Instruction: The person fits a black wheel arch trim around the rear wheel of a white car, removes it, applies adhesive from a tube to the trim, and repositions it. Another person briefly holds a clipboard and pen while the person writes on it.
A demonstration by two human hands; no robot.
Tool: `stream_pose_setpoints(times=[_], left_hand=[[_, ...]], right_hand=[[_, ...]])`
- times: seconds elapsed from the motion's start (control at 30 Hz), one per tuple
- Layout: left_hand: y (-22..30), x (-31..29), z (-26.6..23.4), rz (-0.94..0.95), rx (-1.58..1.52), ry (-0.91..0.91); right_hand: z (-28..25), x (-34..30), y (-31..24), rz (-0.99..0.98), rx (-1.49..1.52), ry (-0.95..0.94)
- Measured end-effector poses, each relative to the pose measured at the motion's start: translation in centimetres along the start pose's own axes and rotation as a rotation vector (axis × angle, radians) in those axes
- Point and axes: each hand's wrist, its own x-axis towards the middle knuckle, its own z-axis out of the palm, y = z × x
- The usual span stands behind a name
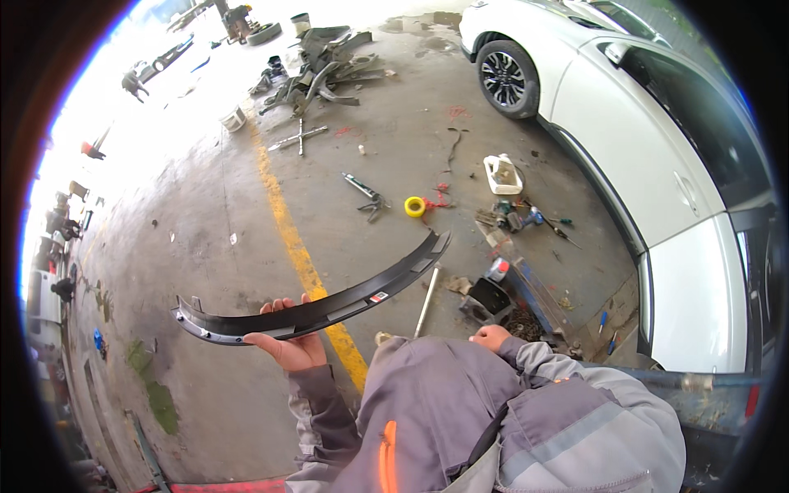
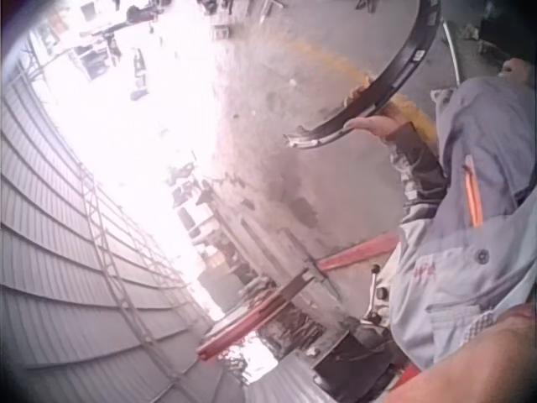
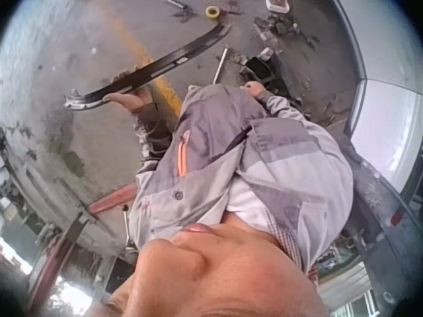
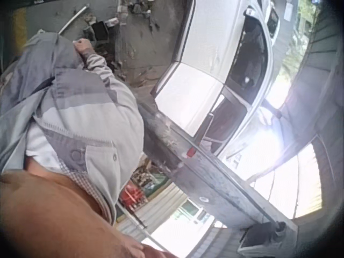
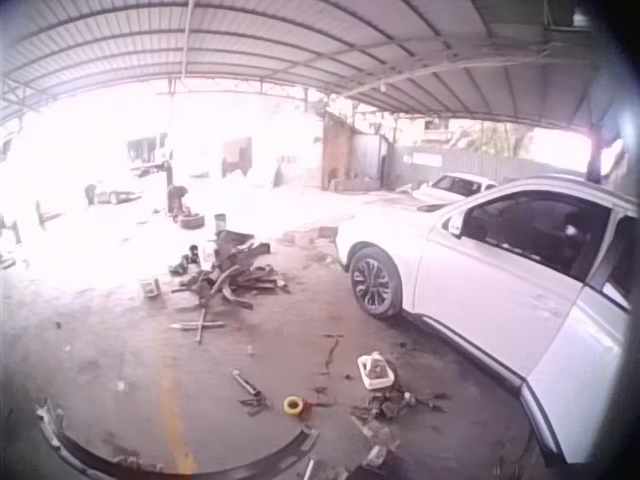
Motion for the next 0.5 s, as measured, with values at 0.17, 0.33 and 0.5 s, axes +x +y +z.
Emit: stream_pose_setpoints(times=[0.17, 0.33, 0.5], left_hand=[[1.3, 14.0, 1.1, -0.004, -0.054, -0.200], [-0.7, 27.8, 1.7, 0.011, -0.046, -0.294], [-2.0, 43.1, 3.3, -0.003, 0.013, -0.334]], right_hand=[[-3.3, 6.5, -12.3, -0.103, 0.083, 0.107], [-4.2, 16.9, -17.8, 0.015, 0.050, 0.096], [-8.7, 32.4, -26.6, -0.052, 0.146, 0.011]])
